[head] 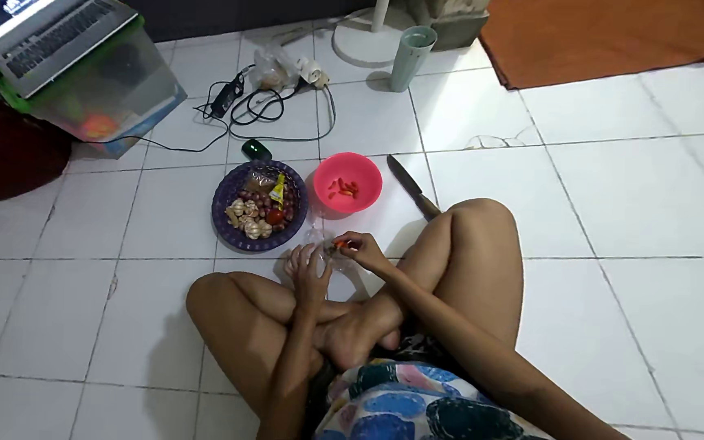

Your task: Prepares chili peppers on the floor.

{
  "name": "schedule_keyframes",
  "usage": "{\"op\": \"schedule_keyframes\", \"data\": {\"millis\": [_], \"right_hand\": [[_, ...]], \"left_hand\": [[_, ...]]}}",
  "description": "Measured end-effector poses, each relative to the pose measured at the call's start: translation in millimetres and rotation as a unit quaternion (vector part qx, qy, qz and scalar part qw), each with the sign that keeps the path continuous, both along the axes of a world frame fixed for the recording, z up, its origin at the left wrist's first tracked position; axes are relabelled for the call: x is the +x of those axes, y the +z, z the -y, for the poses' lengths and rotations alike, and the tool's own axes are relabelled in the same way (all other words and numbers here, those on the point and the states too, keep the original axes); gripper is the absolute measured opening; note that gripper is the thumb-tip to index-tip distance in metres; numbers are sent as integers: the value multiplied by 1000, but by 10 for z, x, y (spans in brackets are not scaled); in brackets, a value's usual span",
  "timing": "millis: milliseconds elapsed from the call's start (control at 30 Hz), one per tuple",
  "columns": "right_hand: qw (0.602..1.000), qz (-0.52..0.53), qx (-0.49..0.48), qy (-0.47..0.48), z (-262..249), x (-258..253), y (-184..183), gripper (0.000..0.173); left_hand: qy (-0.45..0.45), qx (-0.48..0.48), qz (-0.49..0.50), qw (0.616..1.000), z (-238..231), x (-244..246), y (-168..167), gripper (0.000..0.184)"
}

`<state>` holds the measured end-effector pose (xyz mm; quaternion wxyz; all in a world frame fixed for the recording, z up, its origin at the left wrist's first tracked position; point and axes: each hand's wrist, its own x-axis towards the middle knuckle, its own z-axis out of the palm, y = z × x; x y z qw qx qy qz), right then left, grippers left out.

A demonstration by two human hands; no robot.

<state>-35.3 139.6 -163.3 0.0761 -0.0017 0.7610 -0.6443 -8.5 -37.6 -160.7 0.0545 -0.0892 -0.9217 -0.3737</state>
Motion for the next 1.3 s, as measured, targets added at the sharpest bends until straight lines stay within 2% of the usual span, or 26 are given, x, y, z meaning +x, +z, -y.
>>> {"op": "schedule_keyframes", "data": {"millis": [100,300,500,567,667,767,900,1300], "right_hand": [[999,-10,-13,31,2,16,-38,24],[997,14,-43,58,-5,36,1,26],[986,38,-108,-124,-63,-48,29,27],[990,32,-77,-111,-82,-56,4,30],[999,24,20,-6,15,8,45,35],[993,-37,90,68,117,71,20,33],[984,-120,113,66,152,102,-48,25],[969,-187,146,75,174,145,-14,25]], "left_hand": [[-13,-15,-16,1000,-31,33,-24,22],[-5,-17,-28,999,-36,44,-45,18],[43,36,-94,994,-17,33,-158,13],[81,53,-93,991,1,6,-186,12],[131,111,-49,984,38,-34,-144,13],[144,169,-24,975,49,-44,-146,14],[101,174,-8,979,22,-22,-133,13],[79,206,33,975,42,-24,-138,14]]}}
